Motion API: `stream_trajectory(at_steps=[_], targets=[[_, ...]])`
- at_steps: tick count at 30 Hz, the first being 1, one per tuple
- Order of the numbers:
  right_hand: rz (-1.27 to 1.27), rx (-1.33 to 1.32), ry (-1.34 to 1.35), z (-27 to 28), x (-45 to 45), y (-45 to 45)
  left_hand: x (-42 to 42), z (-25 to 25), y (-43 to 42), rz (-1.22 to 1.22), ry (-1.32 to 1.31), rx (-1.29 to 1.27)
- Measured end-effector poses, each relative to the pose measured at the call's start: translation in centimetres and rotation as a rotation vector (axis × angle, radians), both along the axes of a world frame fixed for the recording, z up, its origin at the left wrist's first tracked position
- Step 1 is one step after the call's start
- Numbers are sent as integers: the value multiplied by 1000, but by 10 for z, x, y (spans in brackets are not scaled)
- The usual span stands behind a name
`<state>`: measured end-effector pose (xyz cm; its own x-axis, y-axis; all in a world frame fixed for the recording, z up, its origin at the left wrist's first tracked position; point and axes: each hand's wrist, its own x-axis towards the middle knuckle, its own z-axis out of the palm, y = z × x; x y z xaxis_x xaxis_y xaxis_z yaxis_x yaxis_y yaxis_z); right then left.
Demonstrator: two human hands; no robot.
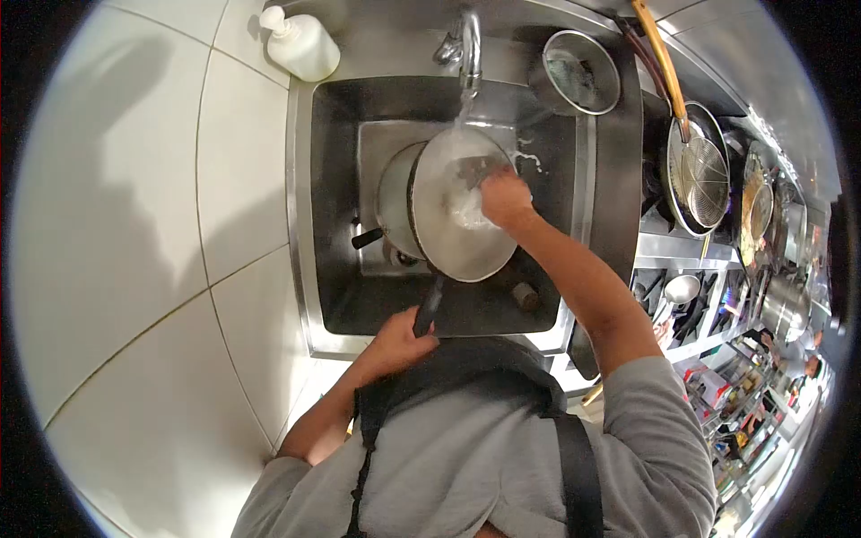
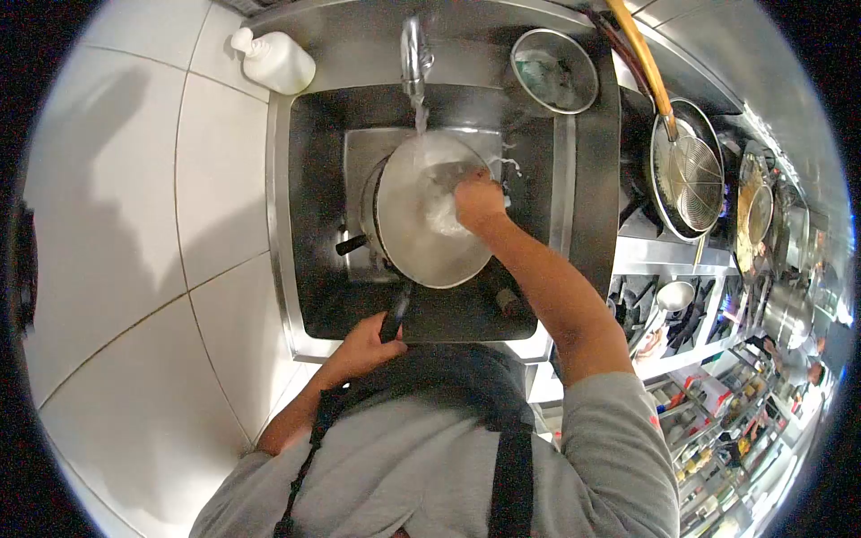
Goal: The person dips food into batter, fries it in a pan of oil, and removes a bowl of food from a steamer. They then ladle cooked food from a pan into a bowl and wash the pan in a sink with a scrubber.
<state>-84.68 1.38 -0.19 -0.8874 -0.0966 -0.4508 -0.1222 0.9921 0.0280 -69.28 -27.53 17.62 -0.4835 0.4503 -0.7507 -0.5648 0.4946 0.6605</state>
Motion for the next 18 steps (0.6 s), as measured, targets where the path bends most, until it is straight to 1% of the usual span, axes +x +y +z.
stream_trajectory(at_steps=[3,4,6,7,9,10,12,13,15,16,18], targets=[[-172,-352,189,33,-6,-12,-4,-5,0,-18,27,42],[-279,-560,337,21,-9,-24,-4,-5,1,-30,34,58],[-350,-738,259,56,-7,-57,-5,-6,1,-34,71,64],[-225,-777,130,59,-2,-58,-9,-8,2,-35,101,70],[37,-843,-144,64,13,-62,-5,-10,0,30,69,71],[60,-864,-212,70,19,-58,-2,-11,-3,69,50,67],[107,-908,-355,82,28,-43,0,-9,-5,72,63,98],[105,-863,-308,79,28,-46,0,-7,-5,66,69,116],[103,-769,-208,70,17,-52,-3,-4,-2,55,-13,122],[-9,-702,-85,60,7,-55,-4,-4,0,48,-54,126],[-230,-562,154,34,-18,-58,-1,-9,-2,3,4,102]])
